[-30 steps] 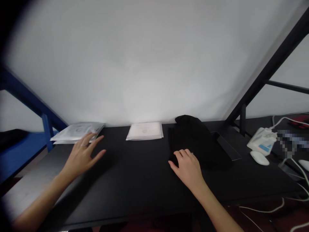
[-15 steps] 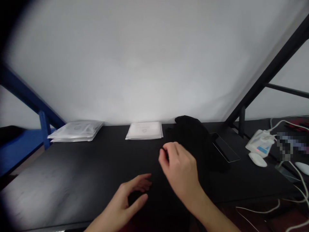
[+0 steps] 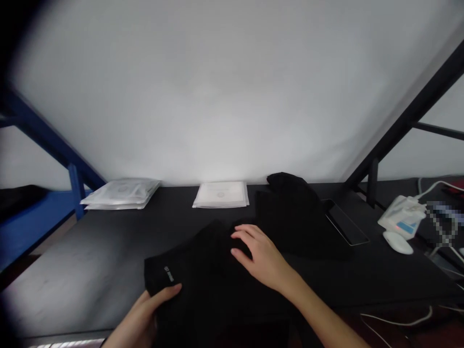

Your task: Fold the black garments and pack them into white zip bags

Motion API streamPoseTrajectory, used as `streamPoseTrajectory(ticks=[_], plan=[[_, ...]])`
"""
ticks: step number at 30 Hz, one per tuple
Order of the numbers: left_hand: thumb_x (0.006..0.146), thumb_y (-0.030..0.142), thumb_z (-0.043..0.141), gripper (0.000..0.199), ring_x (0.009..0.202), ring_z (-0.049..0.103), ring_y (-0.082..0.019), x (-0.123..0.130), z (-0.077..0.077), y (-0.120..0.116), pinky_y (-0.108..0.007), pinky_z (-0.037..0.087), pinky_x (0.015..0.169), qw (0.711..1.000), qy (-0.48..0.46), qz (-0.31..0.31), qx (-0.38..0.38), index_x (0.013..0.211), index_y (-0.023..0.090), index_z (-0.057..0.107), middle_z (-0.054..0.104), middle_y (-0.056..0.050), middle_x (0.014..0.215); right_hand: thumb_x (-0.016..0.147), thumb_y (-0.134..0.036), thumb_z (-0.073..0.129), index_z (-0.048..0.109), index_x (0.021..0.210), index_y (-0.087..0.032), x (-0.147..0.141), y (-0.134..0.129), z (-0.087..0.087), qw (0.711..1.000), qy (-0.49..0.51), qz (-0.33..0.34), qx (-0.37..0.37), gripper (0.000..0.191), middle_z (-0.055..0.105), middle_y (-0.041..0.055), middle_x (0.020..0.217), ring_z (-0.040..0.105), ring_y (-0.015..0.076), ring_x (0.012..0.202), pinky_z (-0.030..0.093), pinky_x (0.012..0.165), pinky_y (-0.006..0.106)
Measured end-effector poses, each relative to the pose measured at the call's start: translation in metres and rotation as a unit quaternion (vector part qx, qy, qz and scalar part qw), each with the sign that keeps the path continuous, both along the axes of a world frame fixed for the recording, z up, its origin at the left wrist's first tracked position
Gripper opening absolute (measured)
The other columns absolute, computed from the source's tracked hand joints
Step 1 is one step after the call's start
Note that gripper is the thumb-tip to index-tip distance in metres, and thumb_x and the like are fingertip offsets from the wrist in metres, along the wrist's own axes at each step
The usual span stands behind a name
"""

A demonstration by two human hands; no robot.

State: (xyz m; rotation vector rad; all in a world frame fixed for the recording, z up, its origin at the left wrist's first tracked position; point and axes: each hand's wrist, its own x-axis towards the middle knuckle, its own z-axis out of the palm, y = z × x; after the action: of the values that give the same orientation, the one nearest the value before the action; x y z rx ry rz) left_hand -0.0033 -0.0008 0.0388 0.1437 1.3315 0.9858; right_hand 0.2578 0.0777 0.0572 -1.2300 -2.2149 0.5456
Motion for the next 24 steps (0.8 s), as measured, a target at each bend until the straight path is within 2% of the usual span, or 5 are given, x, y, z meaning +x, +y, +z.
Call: streamPoseTrajectory(ticks=[4, 10, 13, 19, 24], plan=[[0.059, 0.026, 0.092, 0.063, 0.066, 0.073, -0.022, -0.037, 0.005, 0.022, -0.027, 0.058, 0.056, 0.994, 0.06, -0.037, 0.087, 0.117, 0.019, 0.069, 0.075, -0.002, 0.079, 0.1, -0.042, 0.064, 0.059, 0.148, -0.023, 0.028, -0.019, -0.021, 0.986, -0.165, 0.033, -0.012, 0.052, 0.05, 0.0126, 0.16, 0.041, 0.0349, 0.151, 0.045, 0.118, 0.054], [0.057, 0.039, 0.092, 0.096, 0.048, 0.055, -0.01, -0.065, -0.006, 0.061, -0.019, 0.044, 0.044, 0.954, 0.23, -0.058, 0.184, 0.143, 0.022, 0.055, 0.064, 0.005, 0.074, 0.093, -0.06, 0.07, 0.048, 0.157, -0.025, 0.031, -0.057, -0.019, 0.968, -0.244, 0.06, -0.011, 0.076, 0.048, 0.0138, 0.161, 0.049, 0.0394, 0.144, 0.049, 0.113, 0.056], [0.067, 0.048, 0.084, 0.081, 0.06, 0.065, -0.014, -0.071, -0.006, 0.059, -0.025, 0.056, 0.058, 0.895, 0.341, -0.094, 0.27, 0.139, 0.021, 0.06, 0.073, -0.004, 0.096, 0.088, -0.06, 0.076, 0.05, 0.156, -0.025, 0.034, -0.068, -0.02, 0.964, -0.253, 0.074, 0.017, 0.081, 0.051, 0.0135, 0.159, 0.054, 0.0387, 0.14, 0.05, 0.111, 0.053], [0.087, 0.048, 0.067, 0.039, 0.109, 0.073, -0.029, -0.089, -0.009, 0.012, -0.035, 0.063, 0.089, 0.68, 0.56, -0.235, 0.411, 0.121, 0.031, 0.077, 0.07, -0.008, 0.135, 0.096, -0.053, 0.07, 0.061, 0.145, -0.024, 0.038, -0.077, -0.023, 0.956, -0.245, 0.09, 0.131, 0.058, 0.066, 0.0117, 0.144, 0.065, 0.0338, 0.124, 0.057, 0.099, 0.048], [0.088, 0.047, 0.066, 0.038, 0.094, 0.076, -0.028, -0.094, -0.02, -0.011, -0.034, 0.064, 0.086, 0.657, 0.592, -0.267, 0.383, 0.122, 0.036, 0.078, 0.081, -0.005, 0.103, 0.106, -0.035, 0.053, 0.07, 0.131, -0.02, 0.031, -0.069, -0.017, 0.963, -0.199, 0.067, 0.171, 0.033, 0.075, 0.0117, 0.126, 0.069, 0.0303, 0.111, 0.059, 0.09, 0.047]])
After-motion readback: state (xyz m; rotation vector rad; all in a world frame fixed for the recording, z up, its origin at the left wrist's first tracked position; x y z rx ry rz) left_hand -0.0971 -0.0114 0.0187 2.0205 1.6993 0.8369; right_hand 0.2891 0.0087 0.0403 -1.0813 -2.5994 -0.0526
